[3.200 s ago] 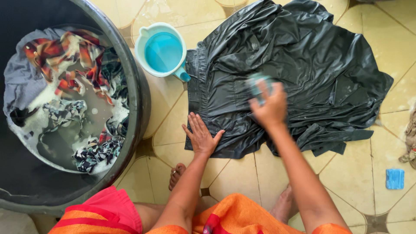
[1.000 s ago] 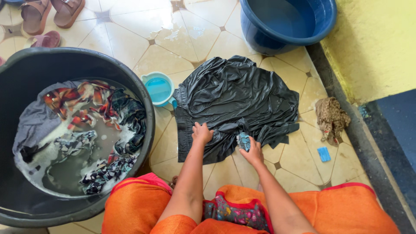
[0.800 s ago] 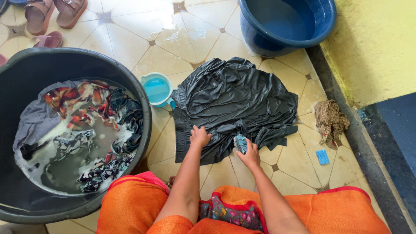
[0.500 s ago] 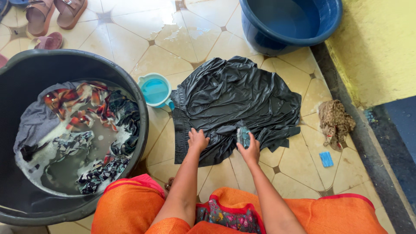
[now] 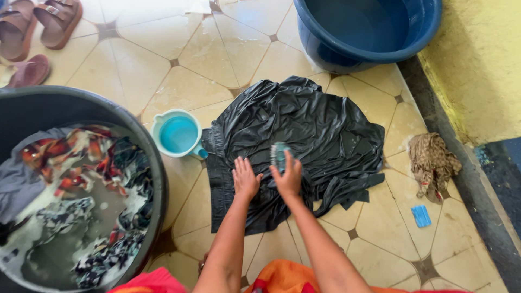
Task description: The person scrubs a black garment with a brush on a tiled floor and then rinses it in a basin of soapy water.
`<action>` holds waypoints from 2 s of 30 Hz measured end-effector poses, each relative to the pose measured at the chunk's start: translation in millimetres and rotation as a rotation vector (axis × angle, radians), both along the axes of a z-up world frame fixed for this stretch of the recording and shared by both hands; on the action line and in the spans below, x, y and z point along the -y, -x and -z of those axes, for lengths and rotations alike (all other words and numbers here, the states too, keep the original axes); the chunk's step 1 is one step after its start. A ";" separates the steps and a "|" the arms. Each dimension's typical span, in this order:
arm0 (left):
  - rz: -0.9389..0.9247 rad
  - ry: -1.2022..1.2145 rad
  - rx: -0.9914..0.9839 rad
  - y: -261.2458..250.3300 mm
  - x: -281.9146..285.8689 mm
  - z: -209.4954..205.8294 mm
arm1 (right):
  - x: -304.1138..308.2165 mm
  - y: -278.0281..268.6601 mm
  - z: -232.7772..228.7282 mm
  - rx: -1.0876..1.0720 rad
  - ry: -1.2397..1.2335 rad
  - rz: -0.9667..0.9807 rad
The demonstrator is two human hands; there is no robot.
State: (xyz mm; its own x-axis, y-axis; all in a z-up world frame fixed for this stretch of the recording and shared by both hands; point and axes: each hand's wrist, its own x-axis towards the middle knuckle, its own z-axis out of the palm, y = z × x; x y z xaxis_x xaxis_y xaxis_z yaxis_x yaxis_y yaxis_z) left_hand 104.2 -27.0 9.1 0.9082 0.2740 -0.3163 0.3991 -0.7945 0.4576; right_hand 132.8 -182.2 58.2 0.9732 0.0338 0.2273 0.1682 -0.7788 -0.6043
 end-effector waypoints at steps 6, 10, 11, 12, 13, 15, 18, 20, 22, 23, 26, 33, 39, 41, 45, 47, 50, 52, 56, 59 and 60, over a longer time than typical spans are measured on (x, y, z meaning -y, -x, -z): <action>0.026 -0.526 0.056 31.9 6.2 43.8 | -64.8 5.8 8.8 -0.026 0.222 -0.348; 0.019 -0.169 -0.224 39.0 1.0 -0.8 | -29.1 -38.3 -4.8 -0.037 0.520 -0.478; 0.017 -0.173 -0.232 38.0 0.4 -10.6 | -4.5 -59.2 -9.0 -0.073 0.591 -0.460; 0.017 -0.167 -0.202 37.7 0.4 -17.9 | 26.8 -77.4 -13.5 0.010 0.591 -0.381; 0.018 -0.165 -0.165 35.2 -2.0 -22.7 | 60.8 -99.8 -18.1 -0.134 0.341 -0.105; 0.036 -0.173 -0.203 30.5 -1.9 -26.2 | 140.6 -131.0 -28.0 -0.279 0.282 0.286; 0.066 -0.174 -0.260 32.2 -4.6 -25.4 | 215.5 -141.0 -27.1 -0.097 0.662 0.287; 0.084 -0.166 -0.259 28.6 -2.1 -22.3 | 222.5 -138.2 -32.7 -0.106 0.562 0.424; 0.073 -0.172 -0.254 29.5 -2.3 -15.8 | 168.4 -118.1 -27.6 -0.058 0.451 0.330; 0.078 -0.174 -0.255 33.4 -3.8 -11.7 | 128.0 -101.3 -23.4 -0.208 0.179 0.353; 0.088 -0.183 -0.151 40.8 -8.3 0.3 | 1.9 -31.2 -15.1 0.066 0.006 -0.129; 0.009 -0.228 -0.256 61.9 -27.0 -21.4 | 38.1 -52.9 -17.8 -0.046 0.631 -0.483; 0.032 -0.235 -0.326 56.8 -26.8 -33.8 | 289.5 -140.7 -21.2 -0.141 0.580 0.450; 0.053 -0.237 -0.340 54.4 -27.7 -35.3 | 283.3 -139.4 -18.0 -0.202 0.523 0.491; 0.043 -0.227 -0.358 53.5 -28.4 -25.5 | 140.5 -99.2 -23.0 -0.287 -0.034 0.458; 0.035 -0.221 -0.348 60.9 -29.4 -18.7 | 32.1 -54.8 -15.7 -0.296 0.078 0.052; 0.058 -0.225 -0.345 56.7 -32.6 -9.9 | -51.2 1.2 -25.4 -0.041 0.071 -0.298; 0.093 -0.271 -0.367 59.4 -34.0 -8.8 | -48.8 9.8 -31.2 0.034 0.380 -0.616; 0.057 -0.229 -0.337 59.3 -34.5 -14.5 | 106.8 -77.6 -14.8 -0.240 0.246 0.019; 0.056 -0.230 -0.354 58.1 -29.1 -20.4 | 262.5 -122.4 -4.9 -0.015 0.800 0.143; 0.060 -0.220 -0.354 58.4 -26.2 -22.6 | 300.9 -127.5 -4.3 -0.084 0.714 0.434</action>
State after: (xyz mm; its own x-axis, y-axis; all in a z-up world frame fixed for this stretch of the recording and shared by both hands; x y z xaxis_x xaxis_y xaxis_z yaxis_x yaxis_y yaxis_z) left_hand 45.8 -0.8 31.7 0.7704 0.3197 -0.5516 0.4511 -0.8847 0.1173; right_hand 260.2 -483.1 62.5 0.9457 -0.2396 0.2195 -0.2584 -0.9641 0.0610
